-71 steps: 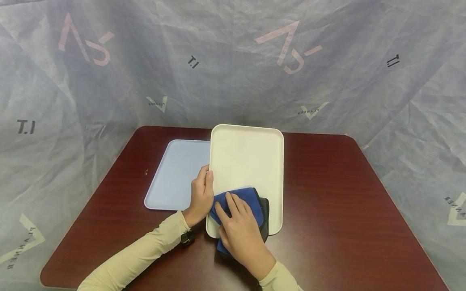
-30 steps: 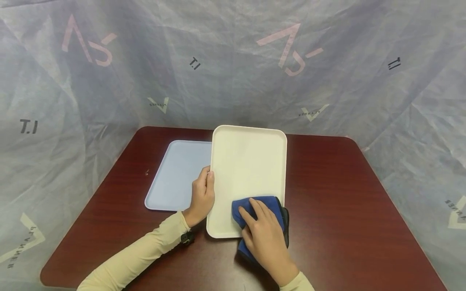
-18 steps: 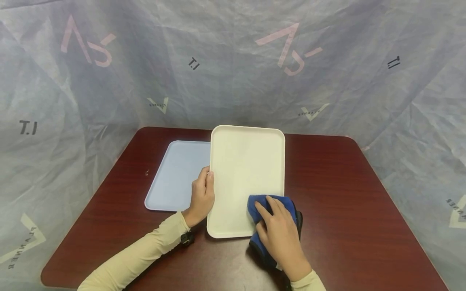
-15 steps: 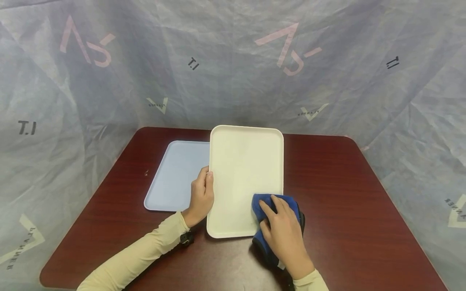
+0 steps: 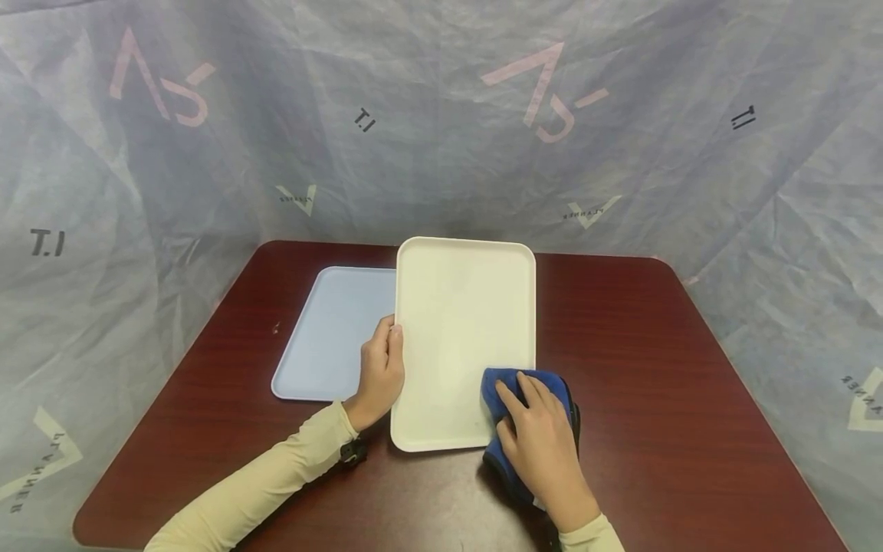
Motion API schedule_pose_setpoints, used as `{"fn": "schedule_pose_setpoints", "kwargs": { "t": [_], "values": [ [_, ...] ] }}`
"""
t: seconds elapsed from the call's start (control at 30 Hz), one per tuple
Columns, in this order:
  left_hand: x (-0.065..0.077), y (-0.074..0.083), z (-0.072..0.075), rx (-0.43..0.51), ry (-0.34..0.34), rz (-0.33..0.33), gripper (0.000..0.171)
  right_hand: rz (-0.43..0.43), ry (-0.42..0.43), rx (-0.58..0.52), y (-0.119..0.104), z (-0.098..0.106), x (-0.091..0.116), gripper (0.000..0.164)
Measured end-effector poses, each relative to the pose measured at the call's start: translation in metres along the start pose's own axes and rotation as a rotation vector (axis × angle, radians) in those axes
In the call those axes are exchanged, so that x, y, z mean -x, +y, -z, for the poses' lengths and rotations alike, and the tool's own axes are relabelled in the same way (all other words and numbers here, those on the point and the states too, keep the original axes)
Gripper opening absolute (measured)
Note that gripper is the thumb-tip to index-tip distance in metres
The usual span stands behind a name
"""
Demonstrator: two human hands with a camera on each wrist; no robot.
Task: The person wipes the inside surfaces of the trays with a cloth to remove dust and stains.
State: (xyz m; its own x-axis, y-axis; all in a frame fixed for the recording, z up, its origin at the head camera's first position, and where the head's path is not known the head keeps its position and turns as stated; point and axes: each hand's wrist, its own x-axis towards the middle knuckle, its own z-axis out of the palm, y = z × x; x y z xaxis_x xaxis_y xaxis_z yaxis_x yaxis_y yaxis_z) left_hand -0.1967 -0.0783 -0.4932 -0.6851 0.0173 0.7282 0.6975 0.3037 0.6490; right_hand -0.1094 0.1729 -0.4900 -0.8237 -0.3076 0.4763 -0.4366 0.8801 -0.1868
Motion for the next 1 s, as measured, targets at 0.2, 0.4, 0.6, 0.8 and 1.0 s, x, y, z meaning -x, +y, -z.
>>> {"fn": "schedule_pose_setpoints", "kwargs": {
  "t": [0.2,0.4,0.6,0.8,1.0],
  "values": [
    [0.0,0.001,0.0,0.006,0.003,-0.002,0.026,0.007,-0.02,0.0,-0.002,0.0,0.006,0.048],
    [0.0,0.002,0.001,0.004,0.004,-0.002,0.026,0.006,-0.022,0.001,-0.003,-0.001,0.008,0.047],
    [0.0,0.003,0.001,0.024,-0.001,-0.003,0.026,0.019,-0.015,0.001,-0.006,-0.003,0.008,0.047],
    [0.0,0.005,0.0,0.019,0.004,0.023,0.025,0.046,-0.023,-0.012,-0.018,-0.005,0.005,0.046],
    [-0.003,0.019,0.003,0.021,0.014,0.036,0.024,0.086,-0.048,-0.016,-0.037,-0.008,-0.001,0.046]
  ]
}}
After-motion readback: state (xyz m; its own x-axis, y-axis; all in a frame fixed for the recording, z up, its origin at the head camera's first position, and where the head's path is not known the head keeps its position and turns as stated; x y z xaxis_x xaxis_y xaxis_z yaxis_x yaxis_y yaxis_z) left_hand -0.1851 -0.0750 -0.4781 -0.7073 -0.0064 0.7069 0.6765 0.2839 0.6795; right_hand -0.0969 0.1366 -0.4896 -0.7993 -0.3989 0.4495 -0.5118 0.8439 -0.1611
